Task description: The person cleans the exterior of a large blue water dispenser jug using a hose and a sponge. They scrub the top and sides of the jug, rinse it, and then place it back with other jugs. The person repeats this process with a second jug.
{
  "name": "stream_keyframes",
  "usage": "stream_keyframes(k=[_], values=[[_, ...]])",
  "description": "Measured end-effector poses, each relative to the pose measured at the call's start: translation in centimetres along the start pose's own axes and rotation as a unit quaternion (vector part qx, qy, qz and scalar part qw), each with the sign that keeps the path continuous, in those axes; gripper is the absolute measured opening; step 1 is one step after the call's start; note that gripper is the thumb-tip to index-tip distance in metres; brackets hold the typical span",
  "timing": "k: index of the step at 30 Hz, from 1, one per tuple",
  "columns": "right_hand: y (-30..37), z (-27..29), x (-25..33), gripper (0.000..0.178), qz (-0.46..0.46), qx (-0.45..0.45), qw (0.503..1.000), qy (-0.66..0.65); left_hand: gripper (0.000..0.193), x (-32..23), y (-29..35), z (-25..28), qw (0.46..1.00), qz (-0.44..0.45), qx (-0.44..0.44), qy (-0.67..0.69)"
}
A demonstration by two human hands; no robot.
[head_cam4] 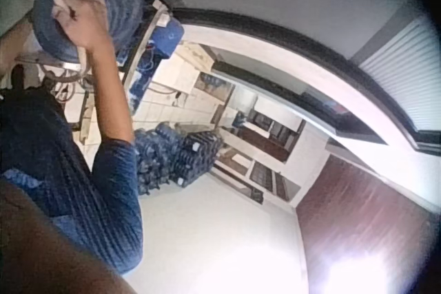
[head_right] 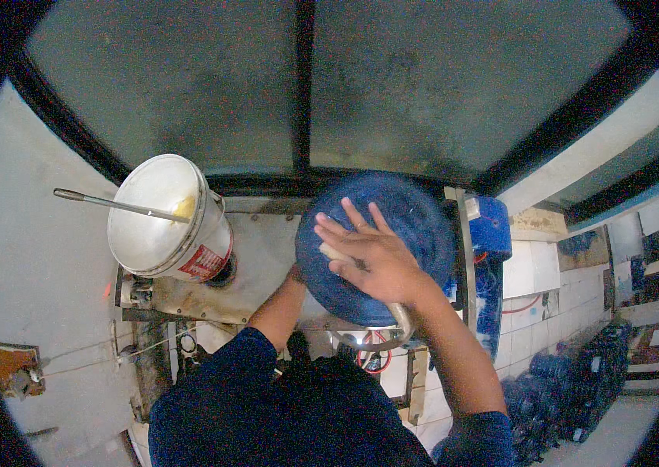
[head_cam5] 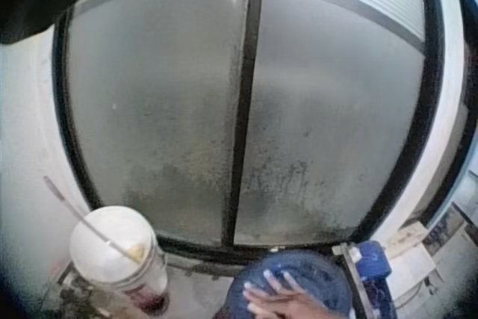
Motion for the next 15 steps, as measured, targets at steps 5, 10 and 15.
stream_keyframes(k=[5,10,15], values=[[0.3,0.3,-0.5,0.052,-0.015,-0.025,1.000,0.011,0.062,-2.8,-0.6,-4.9,0.999,0.032,0.043,-0.009],[0.8,0.7,-0.6,0.047,0.019,0.008,0.999,-0.030,0.062,1.9,1.4,3.6,0.996,-0.074,-0.057,0.001],[1.0,1.0,-0.7,0.049,0.037,0.001,0.999,-0.029,0.062,3.8,1.7,7.4,0.992,-0.087,-0.091,0.017]])
Point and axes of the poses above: each hand's wrist, its own y-axis away from the middle knuckle, its own z-axis out of the back of the hand, x = y × z, the point moved 9 cm from there along -y, towards the middle knuckle, and after that the axes turned 10 degrees about x, right-handed, at the moved point
